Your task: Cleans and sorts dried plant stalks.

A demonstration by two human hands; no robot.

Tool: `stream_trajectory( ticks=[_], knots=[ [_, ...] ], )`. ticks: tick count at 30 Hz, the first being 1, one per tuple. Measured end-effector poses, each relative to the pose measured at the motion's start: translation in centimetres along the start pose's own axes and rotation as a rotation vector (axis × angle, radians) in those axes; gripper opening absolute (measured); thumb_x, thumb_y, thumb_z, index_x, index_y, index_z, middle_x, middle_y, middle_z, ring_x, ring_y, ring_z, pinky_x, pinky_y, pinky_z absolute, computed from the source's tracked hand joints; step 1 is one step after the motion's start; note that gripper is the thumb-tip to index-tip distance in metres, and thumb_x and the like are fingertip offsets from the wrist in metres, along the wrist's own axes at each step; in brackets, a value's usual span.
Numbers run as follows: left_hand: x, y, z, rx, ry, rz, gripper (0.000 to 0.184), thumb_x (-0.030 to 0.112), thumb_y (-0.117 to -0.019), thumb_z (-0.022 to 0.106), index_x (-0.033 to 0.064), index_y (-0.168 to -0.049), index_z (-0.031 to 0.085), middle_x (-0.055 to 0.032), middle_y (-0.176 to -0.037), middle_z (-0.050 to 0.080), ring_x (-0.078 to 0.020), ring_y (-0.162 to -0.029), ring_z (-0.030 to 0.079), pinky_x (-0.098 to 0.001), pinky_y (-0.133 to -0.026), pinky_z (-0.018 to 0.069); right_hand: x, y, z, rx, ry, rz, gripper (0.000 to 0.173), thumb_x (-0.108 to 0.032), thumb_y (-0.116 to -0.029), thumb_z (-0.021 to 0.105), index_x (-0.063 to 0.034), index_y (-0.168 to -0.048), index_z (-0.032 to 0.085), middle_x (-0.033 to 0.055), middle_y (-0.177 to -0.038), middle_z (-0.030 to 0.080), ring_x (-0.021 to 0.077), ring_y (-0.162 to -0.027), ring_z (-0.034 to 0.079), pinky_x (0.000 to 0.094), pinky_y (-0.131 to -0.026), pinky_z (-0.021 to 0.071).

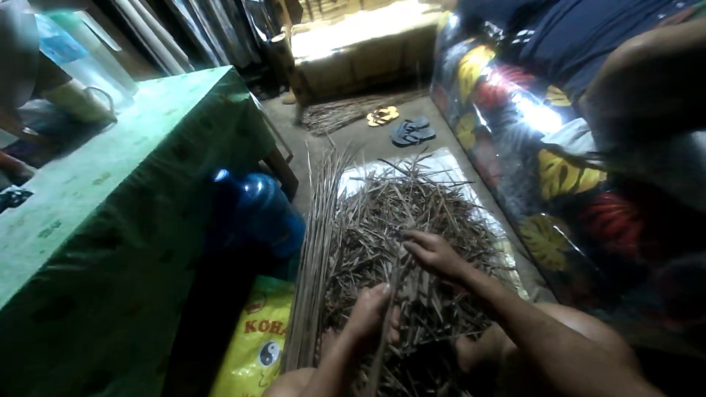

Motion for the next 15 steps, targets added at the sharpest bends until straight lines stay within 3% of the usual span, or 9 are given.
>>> stream_trajectory(
  ticks=[4, 6, 9, 12, 15],
  knots=[
    [0.1, 0.0, 0.1, 0.011, -0.027, -0.003, 0.037, 0.022, -0.1139, 0.026, 0.0029, -0.105, 0.057, 0.0023, -0.057, 0.053, -0.0039, -0.042, 0.053, -0.0178, -0.04, 0.0478, 0.1, 0.1, 0.2, -0.06, -0.316, 0.142, 0.032, -0.02, -0.1076, 0.044, -0.001, -0.128, 0.06, -0.0043, -0.068, 0.05, 0.0032, -0.049, 0.044, 0.0208, -0.047, 0.042],
    [0.1, 0.0, 0.1, 0.015, -0.022, -0.003, 0.037, 0.023, -0.1141, 0.026, 0.0026, -0.107, 0.056, 0.0022, -0.057, 0.053, -0.004, -0.043, 0.053, -0.0175, -0.041, 0.0478, -0.3, 0.2, 0.7, -0.071, -0.44, 0.175, 0.031, -0.019, -0.1074, 0.043, -0.0029, -0.127, 0.061, -0.0069, -0.063, 0.047, 0.0024, -0.045, 0.041, 0.0195, -0.043, 0.0387],
    [0.0, 0.0, -0.1, 0.016, -0.02, 0.006, 0.036, 0.023, -0.1138, 0.027, 0.0024, -0.112, 0.056, 0.0003, -0.059, 0.055, -0.006, -0.044, 0.055, -0.0192, -0.042, 0.0495, -0.6, -0.1, -0.1, 0.041, -0.389, 0.176, 0.03, -0.017, -0.1073, 0.044, -0.0006, -0.126, 0.061, -0.0055, -0.068, 0.05, 0.0026, -0.049, 0.044, 0.0205, -0.048, 0.0424],
    [-0.3, 0.0, -0.3, 0.018, -0.069, 0.013, 0.032, 0.021, -0.1132, 0.031, 0.0038, -0.109, 0.057, 0.0003, -0.06, 0.057, -0.0065, -0.045, 0.057, -0.0202, -0.043, 0.0513, 0.1, -0.7, -1.6, 0.181, -0.346, 0.231, 0.028, -0.018, -0.1095, 0.044, 0.0, -0.122, 0.062, -0.005, -0.067, 0.05, 0.0021, -0.049, 0.045, 0.0198, -0.048, 0.0429],
    [0.0, -0.1, -0.5, 0.064, -0.072, 0.038, 0.031, 0.02, -0.1131, 0.034, 0.0027, -0.104, 0.057, 0.0007, -0.058, 0.056, -0.0057, -0.044, 0.055, -0.0192, -0.042, 0.0493, -0.1, -0.3, -1.4, 0.097, -0.279, 0.185, 0.025, -0.019, -0.1084, 0.046, -0.0012, -0.107, 0.064, -0.0052, -0.068, 0.05, 0.0022, -0.052, 0.046, 0.0204, -0.051, 0.0427]
  ],
)
Point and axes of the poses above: each hand's wrist, its own y-axis away from the middle knuckle, its own z-axis out of the palm, x = y × z, the point moved 3 cm from there along -y, towards the middle knuckle
